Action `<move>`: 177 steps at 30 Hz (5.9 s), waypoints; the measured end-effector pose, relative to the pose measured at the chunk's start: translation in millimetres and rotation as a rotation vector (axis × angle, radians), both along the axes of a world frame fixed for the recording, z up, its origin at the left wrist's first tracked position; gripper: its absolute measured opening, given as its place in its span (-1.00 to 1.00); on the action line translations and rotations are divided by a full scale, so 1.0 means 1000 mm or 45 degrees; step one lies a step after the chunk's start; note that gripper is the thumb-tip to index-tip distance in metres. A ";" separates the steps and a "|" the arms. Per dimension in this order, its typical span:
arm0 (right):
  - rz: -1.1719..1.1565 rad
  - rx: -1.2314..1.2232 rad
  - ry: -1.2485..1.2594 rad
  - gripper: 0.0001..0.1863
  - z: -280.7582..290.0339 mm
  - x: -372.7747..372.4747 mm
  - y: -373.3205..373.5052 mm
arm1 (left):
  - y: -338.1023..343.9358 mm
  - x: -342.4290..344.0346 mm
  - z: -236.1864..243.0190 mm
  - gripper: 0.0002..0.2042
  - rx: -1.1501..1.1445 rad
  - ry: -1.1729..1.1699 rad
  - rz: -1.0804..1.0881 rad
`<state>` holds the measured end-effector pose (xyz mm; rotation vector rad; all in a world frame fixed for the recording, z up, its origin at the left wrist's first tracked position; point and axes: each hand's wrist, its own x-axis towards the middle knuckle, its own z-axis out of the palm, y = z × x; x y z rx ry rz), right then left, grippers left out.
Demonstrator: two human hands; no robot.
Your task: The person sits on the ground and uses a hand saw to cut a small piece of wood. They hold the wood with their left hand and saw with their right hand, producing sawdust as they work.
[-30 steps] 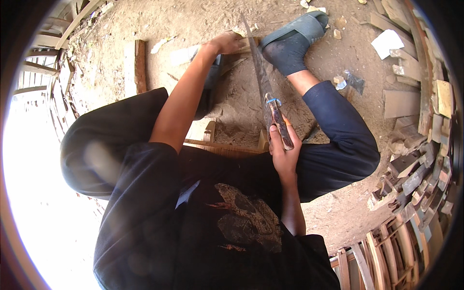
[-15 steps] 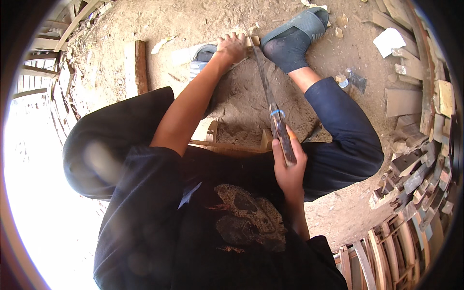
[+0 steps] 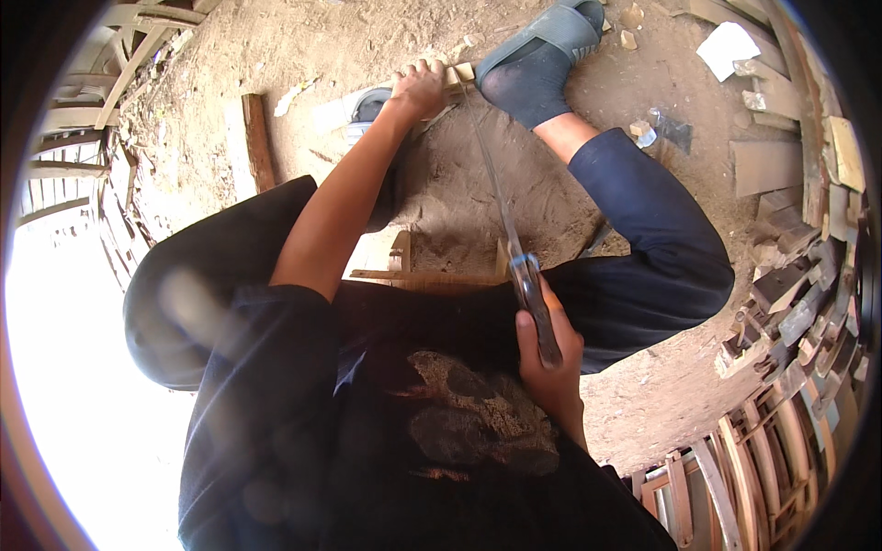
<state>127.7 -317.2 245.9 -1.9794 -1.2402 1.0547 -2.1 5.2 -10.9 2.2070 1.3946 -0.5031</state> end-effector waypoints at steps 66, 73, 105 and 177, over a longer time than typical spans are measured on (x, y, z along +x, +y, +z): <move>-0.073 -0.153 0.101 -0.48 0.023 -0.009 0.001 | 0.004 -0.001 0.002 -0.59 0.384 -0.138 -0.013; -0.046 -0.066 0.012 -0.53 0.033 -0.005 -0.015 | 0.008 0.002 0.003 -0.58 0.212 -0.014 -0.077; -0.108 -0.231 -0.031 -0.50 0.051 0.029 -0.044 | 0.014 0.001 0.009 -0.24 0.163 -0.033 -0.093; -0.139 -0.228 0.220 -0.54 -0.001 0.003 0.014 | -0.010 0.008 0.010 -0.37 0.211 0.256 -0.247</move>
